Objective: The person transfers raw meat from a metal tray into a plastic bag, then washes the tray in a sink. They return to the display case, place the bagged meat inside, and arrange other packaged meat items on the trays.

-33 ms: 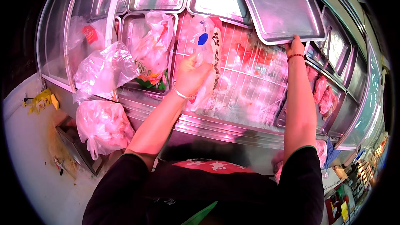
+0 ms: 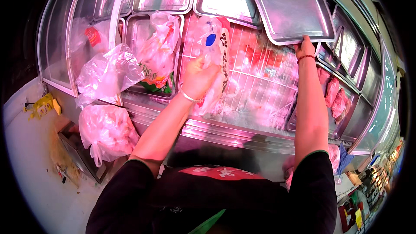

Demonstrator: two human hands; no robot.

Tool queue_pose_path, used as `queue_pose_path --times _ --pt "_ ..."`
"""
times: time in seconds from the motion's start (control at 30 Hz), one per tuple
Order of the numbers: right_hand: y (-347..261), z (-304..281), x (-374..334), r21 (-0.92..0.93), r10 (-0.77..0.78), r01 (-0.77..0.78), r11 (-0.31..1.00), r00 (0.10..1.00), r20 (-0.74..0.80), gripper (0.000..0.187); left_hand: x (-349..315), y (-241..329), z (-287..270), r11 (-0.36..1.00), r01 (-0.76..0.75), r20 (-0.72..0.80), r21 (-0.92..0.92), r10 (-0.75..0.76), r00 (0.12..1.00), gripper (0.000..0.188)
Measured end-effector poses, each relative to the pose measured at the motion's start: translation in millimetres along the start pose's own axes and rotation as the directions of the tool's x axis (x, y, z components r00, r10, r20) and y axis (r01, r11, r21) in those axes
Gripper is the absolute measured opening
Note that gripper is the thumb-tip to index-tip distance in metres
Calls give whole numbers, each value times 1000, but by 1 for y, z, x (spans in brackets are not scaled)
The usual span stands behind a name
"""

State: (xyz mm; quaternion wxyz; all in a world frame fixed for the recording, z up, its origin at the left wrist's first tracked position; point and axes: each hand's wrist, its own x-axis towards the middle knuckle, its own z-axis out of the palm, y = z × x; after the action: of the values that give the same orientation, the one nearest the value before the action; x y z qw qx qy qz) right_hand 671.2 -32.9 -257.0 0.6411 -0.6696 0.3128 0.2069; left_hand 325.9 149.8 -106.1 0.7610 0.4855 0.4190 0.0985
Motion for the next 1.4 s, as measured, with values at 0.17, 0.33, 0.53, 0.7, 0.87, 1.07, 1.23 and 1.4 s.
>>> queue_pose_path --times 0.17,0.33,0.53,0.7,0.87,1.07,1.23,1.4 --pt "8 2 -17 36 39 -43 998 993 108 31 20 -16 10 1000 -17 -26 8 18 1000 6" --pt "21 -27 -31 -53 138 -133 990 986 97 36 31 -19 25 997 -32 -75 70 37 996 9" --pt "82 -47 -146 -374 207 -46 926 892 403 24 20 -7 3 1000 18 -125 12 -16 992 13" --pt "80 -83 -230 -485 82 208 850 855 512 36 5 53 -3 993 17 -126 -117 -32 992 13" --pt "56 -137 -276 -513 -215 517 685 816 536 31 36 120 -13 974 -74 -224 -214 25 974 21" --pt "56 -174 -337 -562 -385 779 279 627 678 33 79 150 -25 945 -216 -248 245 276 928 10" --pt "53 -169 -354 -529 -401 848 31 496 771 31 143 184 -61 814 -252 -208 524 409 888 8" --pt "56 -172 -352 -507 -393 858 80 495 775 29 209 213 -101 588 -216 -141 779 501 854 16"
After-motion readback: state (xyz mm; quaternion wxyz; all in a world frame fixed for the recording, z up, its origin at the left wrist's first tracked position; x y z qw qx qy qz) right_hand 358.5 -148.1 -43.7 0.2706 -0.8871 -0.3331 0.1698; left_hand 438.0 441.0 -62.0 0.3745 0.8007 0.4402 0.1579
